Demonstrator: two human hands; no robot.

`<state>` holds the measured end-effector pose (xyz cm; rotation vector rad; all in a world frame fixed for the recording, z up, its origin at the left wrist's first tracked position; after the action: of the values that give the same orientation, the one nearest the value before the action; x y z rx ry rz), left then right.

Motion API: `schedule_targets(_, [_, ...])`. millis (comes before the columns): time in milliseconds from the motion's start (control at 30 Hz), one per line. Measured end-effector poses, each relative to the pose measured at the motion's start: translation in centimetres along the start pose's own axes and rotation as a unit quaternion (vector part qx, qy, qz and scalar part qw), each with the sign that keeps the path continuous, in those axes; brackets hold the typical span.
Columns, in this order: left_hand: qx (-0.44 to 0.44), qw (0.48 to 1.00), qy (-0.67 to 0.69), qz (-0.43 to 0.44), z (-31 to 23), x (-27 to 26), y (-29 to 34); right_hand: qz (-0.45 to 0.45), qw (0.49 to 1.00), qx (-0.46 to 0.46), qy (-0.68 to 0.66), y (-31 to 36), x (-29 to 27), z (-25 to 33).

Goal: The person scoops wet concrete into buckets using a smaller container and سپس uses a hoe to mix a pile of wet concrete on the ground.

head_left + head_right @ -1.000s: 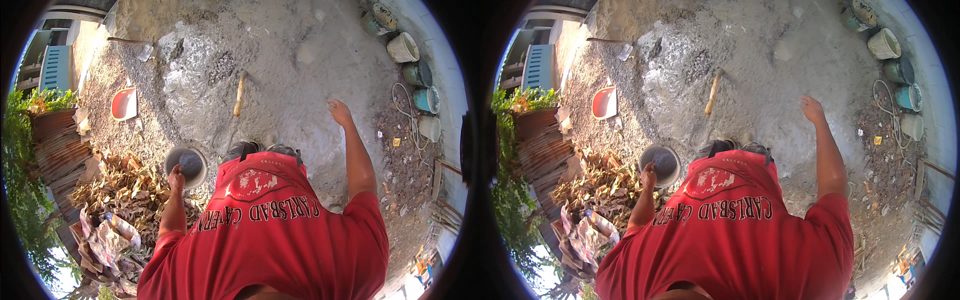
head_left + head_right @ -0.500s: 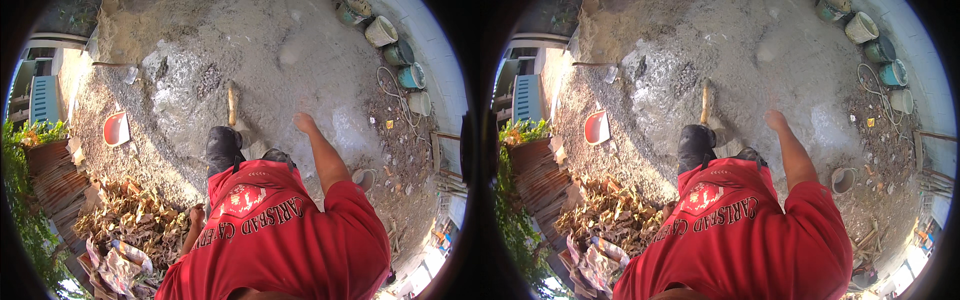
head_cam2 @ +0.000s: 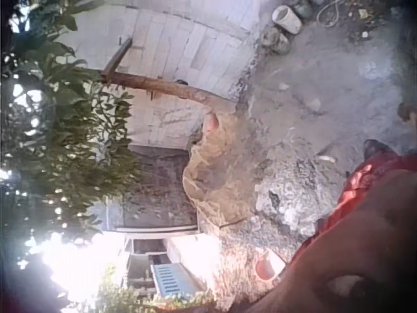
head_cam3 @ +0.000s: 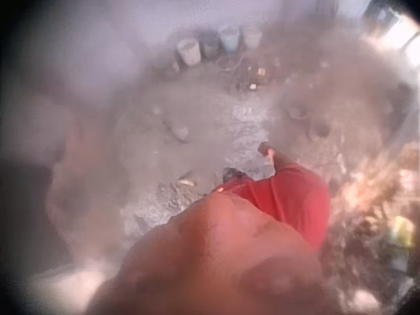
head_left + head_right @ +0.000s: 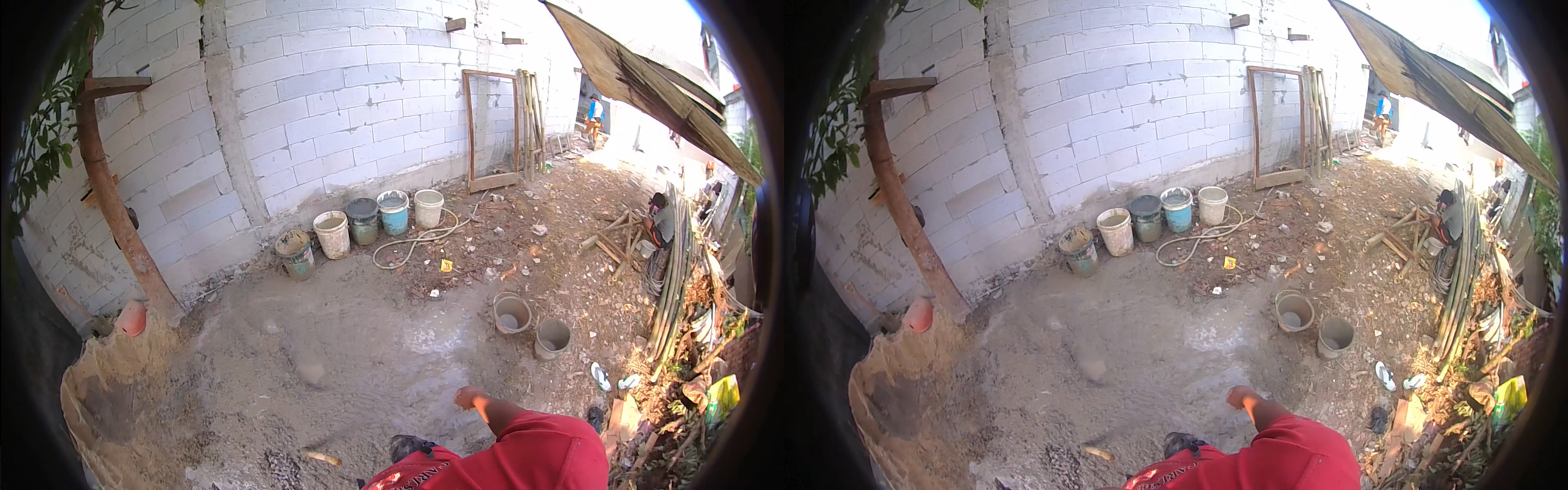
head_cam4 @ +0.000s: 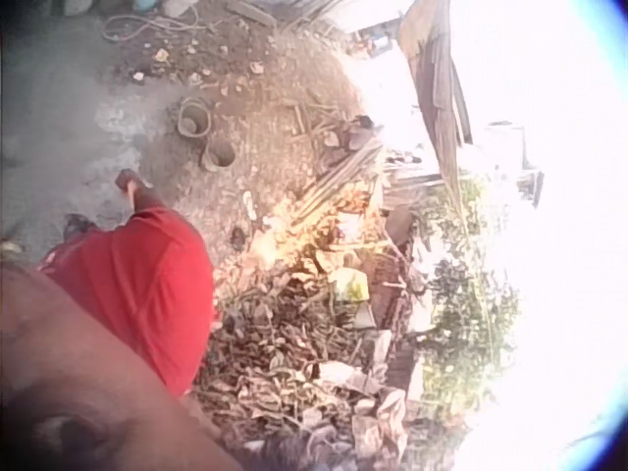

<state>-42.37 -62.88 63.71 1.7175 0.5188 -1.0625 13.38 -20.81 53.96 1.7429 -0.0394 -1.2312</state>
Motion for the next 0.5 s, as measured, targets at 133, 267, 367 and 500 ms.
schedule_targets(133, [0.019,0.998,-0.026,-0.048,1.8,-3.9,-3.3,-0.082,0.955,0.07,-0.276,9.6,3.0,2.9])
schedule_targets(267, [0.099,0.991,-0.045,-0.078,0.1,-6.0,-8.3,-0.05,0.919,0.161,-0.357,18.0,10.9,2.5])
schedule_targets(367, [0.141,0.987,0.039,-0.071,-2.9,-7.1,-12.3,0.045,0.889,0.225,-0.396,21.0,15.6,2.5])
schedule_targets(500, [0.216,0.968,-0.119,-0.039,-7.3,-2.8,-8.8,0.125,0.902,0.208,-0.357,24.7,22.7,5.2])
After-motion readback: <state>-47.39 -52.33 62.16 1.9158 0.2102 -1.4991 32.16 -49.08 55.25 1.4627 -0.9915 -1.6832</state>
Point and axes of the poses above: each hand's wrist, its own y-axis away from the middle knuckle, its own x-axis out of the palm, z = x × y, the point moved 9 cm from there along -y, towards the middle knuckle, and after that the axes turned 5 degrees about z, right-handed, at the moved point
